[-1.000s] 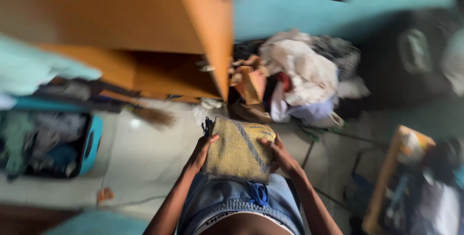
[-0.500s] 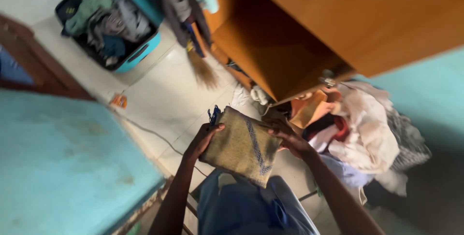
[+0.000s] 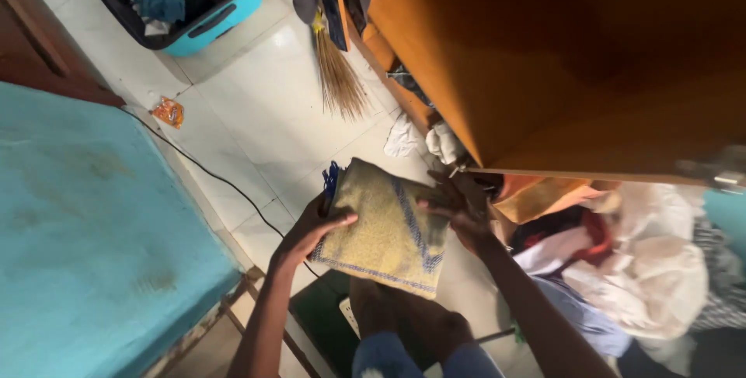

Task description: Organizing folded clothes by placing them into a wardrobe

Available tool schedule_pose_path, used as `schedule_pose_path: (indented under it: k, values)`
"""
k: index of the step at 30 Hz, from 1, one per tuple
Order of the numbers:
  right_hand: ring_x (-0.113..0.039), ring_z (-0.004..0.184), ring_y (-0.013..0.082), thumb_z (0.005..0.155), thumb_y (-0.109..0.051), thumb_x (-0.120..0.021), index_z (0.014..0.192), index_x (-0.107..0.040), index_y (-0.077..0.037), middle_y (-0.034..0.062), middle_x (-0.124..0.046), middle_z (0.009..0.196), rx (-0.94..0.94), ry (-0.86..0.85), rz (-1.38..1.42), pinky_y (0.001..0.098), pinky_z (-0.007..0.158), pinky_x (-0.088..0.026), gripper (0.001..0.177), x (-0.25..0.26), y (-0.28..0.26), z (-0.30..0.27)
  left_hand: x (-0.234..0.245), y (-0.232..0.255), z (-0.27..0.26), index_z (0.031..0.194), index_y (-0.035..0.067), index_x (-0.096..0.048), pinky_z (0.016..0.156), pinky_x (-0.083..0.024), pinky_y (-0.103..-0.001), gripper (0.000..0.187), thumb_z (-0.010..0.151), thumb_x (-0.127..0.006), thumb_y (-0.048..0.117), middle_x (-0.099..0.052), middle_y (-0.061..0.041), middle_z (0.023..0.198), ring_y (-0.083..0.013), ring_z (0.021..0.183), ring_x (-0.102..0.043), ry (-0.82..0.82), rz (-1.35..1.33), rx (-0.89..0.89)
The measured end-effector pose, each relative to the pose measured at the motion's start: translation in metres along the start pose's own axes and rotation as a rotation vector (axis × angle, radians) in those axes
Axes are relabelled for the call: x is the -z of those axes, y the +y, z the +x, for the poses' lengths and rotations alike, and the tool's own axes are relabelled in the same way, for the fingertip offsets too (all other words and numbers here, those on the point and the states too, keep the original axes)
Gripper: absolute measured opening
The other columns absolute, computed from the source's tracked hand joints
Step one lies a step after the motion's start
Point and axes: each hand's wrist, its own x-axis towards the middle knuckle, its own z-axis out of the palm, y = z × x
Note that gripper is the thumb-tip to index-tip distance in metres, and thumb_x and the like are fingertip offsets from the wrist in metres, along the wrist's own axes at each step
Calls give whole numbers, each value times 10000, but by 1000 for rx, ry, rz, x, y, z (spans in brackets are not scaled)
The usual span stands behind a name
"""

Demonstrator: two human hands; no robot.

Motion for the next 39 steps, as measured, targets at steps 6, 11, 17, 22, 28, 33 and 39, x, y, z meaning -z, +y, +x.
schedule_pose_path:
  k: [6,11,17,22,28,33,39]
  values:
    - [-439,1447,315,846,-260,-728,1541,-506,-208,188,-441,1579,-218,275,-72,501,1171,-302,731,-56,-56,30,-27,100,18,1056,-18,-648,796,-539,-361,547,685,-935,262,-627,-104,787,-227,786,-659,125,-96,-109]
    - [-529,1215,197,835,-173,-781,1342,-649,-143,45,-584,1295,-75,235,5,404,1099,-421,525,-18,-19,72,-20,65,76,1166,-20,-657,820,-576,-432,666,626,-878,302,-683,-146,953,-290,915,-688,198,-121,-61]
    - [-515,1407,436,819,-222,-789,1298,-399,-168,176,-579,1408,-28,-1,106,664,1123,-377,620,56,81,121,-20,59,158,1203,-57,-638,830,-624,-497,751,578,-815,321,-731,-194,995,-373,929,-734,132,-111,53]
    - [-663,1284,463,696,-145,-891,957,-643,2,339,-680,1339,-24,374,149,672,1095,-493,390,70,68,151,-34,89,236,1143,-44,-716,744,-593,-447,548,685,-783,249,-766,-185,951,-330,882,-736,61,36,58]
    - [-721,807,339,846,-161,-697,1105,-715,128,245,-758,1003,-16,641,394,437,654,-574,388,88,15,174,-88,161,325,1508,119,-469,1214,-292,-339,751,856,-592,472,-504,-70,1565,-175,1474,-412,-211,85,-429]
    - [-704,1029,204,840,-171,-751,1138,-733,-95,77,-755,1144,528,880,862,332,928,-564,309,156,3,240,-144,175,384,1499,93,-445,1182,-322,-300,787,878,-544,564,-387,-55,1640,-163,1470,-418,-235,368,-419]
    - [-731,1038,207,794,-291,-795,1260,-707,-216,63,-749,1268,704,1093,939,320,721,-605,480,275,-16,320,-169,61,429,1494,139,-458,1110,-302,-640,788,870,-717,544,-309,-186,1632,-489,1496,-218,-220,1407,-1036]
